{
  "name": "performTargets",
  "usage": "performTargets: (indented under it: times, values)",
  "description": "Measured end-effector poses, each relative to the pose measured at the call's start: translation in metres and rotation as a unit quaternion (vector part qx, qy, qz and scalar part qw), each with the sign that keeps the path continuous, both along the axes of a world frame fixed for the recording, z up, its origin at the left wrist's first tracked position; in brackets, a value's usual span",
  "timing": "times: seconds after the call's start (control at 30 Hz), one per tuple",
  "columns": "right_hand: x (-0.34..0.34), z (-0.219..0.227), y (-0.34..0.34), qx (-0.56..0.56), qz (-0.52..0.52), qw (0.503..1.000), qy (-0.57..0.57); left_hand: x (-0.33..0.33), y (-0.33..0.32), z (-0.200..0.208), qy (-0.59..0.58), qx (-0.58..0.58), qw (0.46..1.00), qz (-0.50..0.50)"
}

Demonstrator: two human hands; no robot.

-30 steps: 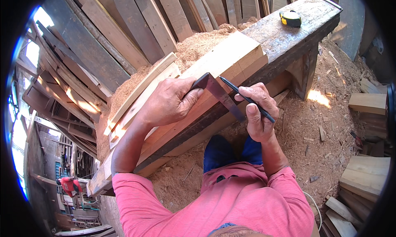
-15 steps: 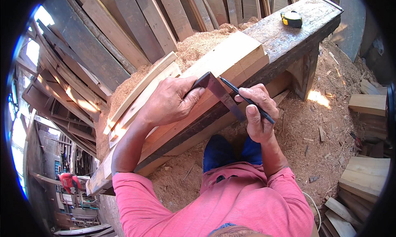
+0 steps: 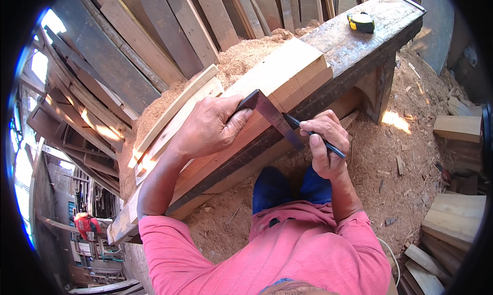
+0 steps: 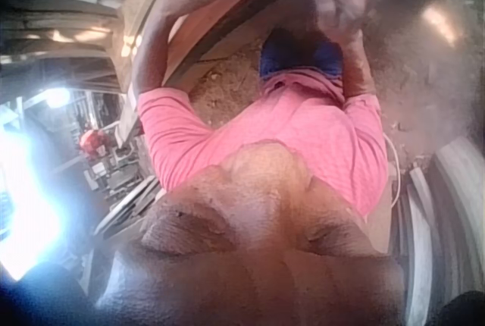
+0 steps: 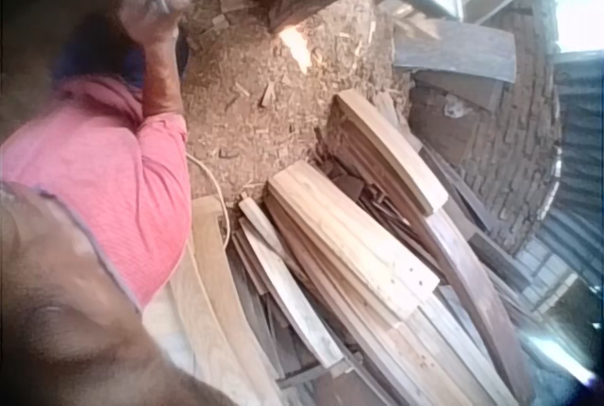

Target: The person measures a wooden plank with a tape measure and marks it with a pencil. They then use a try square to draw straight lines on the plank. The person handles the plank and tools on a workbench in a woodworking shop.

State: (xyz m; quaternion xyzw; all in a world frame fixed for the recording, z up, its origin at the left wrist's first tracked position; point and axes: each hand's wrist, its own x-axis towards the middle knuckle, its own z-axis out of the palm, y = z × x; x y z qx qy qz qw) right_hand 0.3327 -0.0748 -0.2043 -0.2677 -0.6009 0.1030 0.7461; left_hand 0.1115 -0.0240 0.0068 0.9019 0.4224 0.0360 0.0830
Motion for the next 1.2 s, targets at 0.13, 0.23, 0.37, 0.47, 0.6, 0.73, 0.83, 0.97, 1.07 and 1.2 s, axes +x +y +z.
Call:
performTargets:
  times: [0.13,0.23,0.37,0.47,0.6,0.73,0.83,0.97,1.07,1.2]
  values:
    - [-0.009,0.010,0.012,0.066,-0.001,0.997,0.033,0.000,-0.001,0.000,0.001,0.007,1.000,-0.007]
    - [-0.015,0.013,0.018,0.052,-0.003,0.999,0.005,0.000,0.000,-0.001,0.000,0.011,1.000,-0.011]
    - [-0.012,0.004,0.009,0.040,0.018,0.999,0.022,-0.003,0.002,-0.002,-0.006,0.011,1.000,-0.026]
    - [-0.003,-0.009,0.000,-0.016,0.025,0.999,0.014,-0.003,0.003,-0.003,0.004,0.015,1.000,-0.016]
    - [0.002,-0.021,-0.013,-0.108,0.054,0.991,0.063,0.001,-0.003,0.004,0.014,0.005,1.000,-0.011]
    - [0.009,-0.024,-0.036,-0.150,0.082,0.984,0.058,-0.003,-0.036,0.017,0.042,0.007,0.998,-0.042]
    - [0.007,-0.024,-0.067,-0.308,0.258,0.915,0.031,-0.010,-0.072,0.006,0.026,0.022,0.998,-0.062]
    - [-0.041,-0.034,-0.081,-0.320,0.389,0.858,0.100,-0.002,-0.084,-0.048,0.016,-0.002,0.998,-0.064]
    - [-0.065,-0.042,-0.081,-0.315,0.358,0.858,0.191,0.003,-0.087,-0.082,0.042,-0.086,0.992,-0.087]
    - [-0.057,-0.033,-0.076,-0.323,0.180,0.905,0.211,-0.024,-0.100,-0.077,-0.062,-0.076,0.990,-0.105]
